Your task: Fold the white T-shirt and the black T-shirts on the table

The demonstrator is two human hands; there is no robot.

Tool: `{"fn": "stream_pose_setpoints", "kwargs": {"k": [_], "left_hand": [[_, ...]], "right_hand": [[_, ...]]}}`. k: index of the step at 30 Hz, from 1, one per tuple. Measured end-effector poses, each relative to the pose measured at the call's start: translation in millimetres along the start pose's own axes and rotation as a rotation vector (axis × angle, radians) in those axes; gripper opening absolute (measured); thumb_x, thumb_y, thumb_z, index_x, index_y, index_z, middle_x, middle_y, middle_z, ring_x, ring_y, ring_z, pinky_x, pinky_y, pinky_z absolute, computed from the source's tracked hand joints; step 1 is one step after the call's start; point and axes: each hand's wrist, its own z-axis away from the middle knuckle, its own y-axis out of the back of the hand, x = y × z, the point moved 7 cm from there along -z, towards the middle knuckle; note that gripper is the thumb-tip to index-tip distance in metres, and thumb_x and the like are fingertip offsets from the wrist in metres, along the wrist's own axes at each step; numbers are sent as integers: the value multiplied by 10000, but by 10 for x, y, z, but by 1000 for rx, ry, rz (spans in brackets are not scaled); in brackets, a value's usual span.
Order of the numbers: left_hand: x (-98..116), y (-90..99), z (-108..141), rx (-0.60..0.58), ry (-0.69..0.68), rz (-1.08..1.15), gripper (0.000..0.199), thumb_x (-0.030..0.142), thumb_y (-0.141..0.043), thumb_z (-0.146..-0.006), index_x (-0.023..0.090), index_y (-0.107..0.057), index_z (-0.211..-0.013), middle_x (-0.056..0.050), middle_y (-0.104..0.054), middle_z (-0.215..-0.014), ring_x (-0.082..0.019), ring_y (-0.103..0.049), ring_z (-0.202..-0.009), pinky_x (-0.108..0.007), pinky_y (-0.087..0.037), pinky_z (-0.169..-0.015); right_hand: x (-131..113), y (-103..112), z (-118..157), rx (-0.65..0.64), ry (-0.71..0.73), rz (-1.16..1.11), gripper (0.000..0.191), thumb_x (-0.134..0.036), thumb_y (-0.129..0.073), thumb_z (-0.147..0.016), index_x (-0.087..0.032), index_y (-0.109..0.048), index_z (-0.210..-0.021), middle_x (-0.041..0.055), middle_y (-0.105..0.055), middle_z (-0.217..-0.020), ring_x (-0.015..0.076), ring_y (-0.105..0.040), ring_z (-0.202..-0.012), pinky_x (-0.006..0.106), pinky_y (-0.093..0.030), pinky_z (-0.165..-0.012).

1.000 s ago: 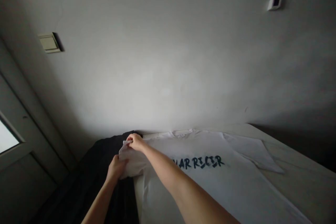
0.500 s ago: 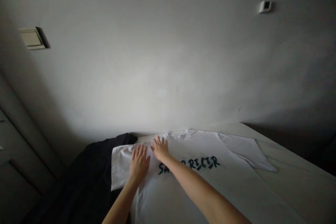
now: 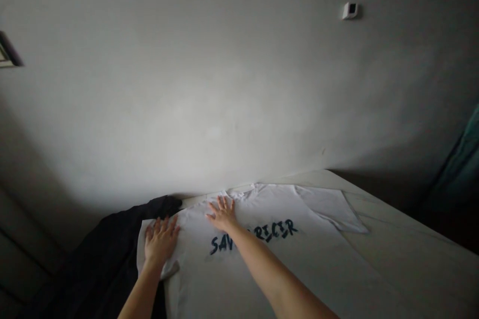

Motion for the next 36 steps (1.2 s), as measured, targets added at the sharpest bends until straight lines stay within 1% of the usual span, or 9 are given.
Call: {"fn": "stream_pose_setpoints", "kwargs": {"k": [5, 9, 15, 20, 23, 26, 31, 33, 36], "left_hand": [[520, 300, 153, 117, -14, -25, 487, 281, -360, -950, 182, -519, -1399, -169, -450, -1498, -390, -388, -1386, -631, -198, -1152], [912, 257, 507, 152, -155, 86, 528, 382, -374, -950, 242, -432, -1456, -109, -382, -1548, -341, -333, -1429, -615, -211, -1158], [884, 0, 662, -117, -147, 108, 534, 400, -318, -963, 248, -402, -1467, -99, -355, -1553, -332, -316, -1435, -603, -315, -1111], [982, 302, 941, 30, -168, 40, 556, 413, -356, -964, 162, -420, -1457, -149, -328, -1551, -339, -308, -1438, -582, -270, -1150], [1067, 315, 1374, 102, -292, 99, 570, 457, -337, -974, 228, -334, -1496, -101, -325, -1563, -307, -311, -1441, -537, -321, -1145], [1008, 197, 1762, 88, -397, 141, 568, 476, -338, -977, 300, -262, -1511, -59, -348, -1559, -268, -347, -1429, -476, -372, -1130], [840, 151, 1904, -17, -357, 113, 531, 454, -303, -988, 305, -296, -1498, -62, -362, -1553, -272, -376, -1412, -477, -390, -1117], [917, 221, 1909, -28, -304, 73, 531, 473, -340, -975, 263, -411, -1458, -116, -431, -1512, -329, -421, -1378, -548, -370, -1112], [1227, 370, 2094, 48, -333, 84, 560, 510, -386, -955, 261, -417, -1456, -119, -459, -1495, -351, -416, -1379, -575, -335, -1123]], "right_hand": [[-104, 190, 255, 88, 82, -16, 630, -563, -284, -995, -192, -365, -1497, 141, -206, -1606, 274, -126, -1493, 561, -3, -1182], [-36, 246, 649, 175, 106, -24, 625, -548, -300, -991, -153, -429, -1458, 173, -238, -1590, 276, -145, -1490, 546, -18, -1187], [222, 207, 976, 61, 116, -56, 646, -539, -409, -962, -140, -412, -1470, 171, -228, -1590, 316, -183, -1476, 550, -94, -1187], [304, 513, 1101, 133, 87, -57, 575, -441, -411, -974, -150, -414, -1470, 142, -238, -1594, 296, -242, -1462, 488, -164, -1191], [631, 675, 1265, 188, 5, -11, 542, -412, -407, -967, -225, -421, -1475, 100, -279, -1586, 290, -255, -1460, 504, -167, -1186], [1295, 793, 1518, 227, -101, 80, 532, -415, -415, -960, -244, -446, -1463, 110, -314, -1569, 304, -269, -1453, 538, -182, -1168], [2356, 1037, 1954, 264, -107, 164, 482, -338, -396, -962, -176, -537, -1394, 166, -423, -1501, 283, -345, -1422, 484, -269, -1149], [2480, 1140, 2111, 307, -115, 174, 443, -292, -406, -950, -208, -581, -1348, 158, -496, -1448, 286, -408, -1385, 512, -295, -1138], [2254, 1141, 2433, 369, -92, 192, 435, -274, -413, -947, -207, -584, -1342, 159, -493, -1449, 304, -422, -1374, 556, -318, -1125]]}}
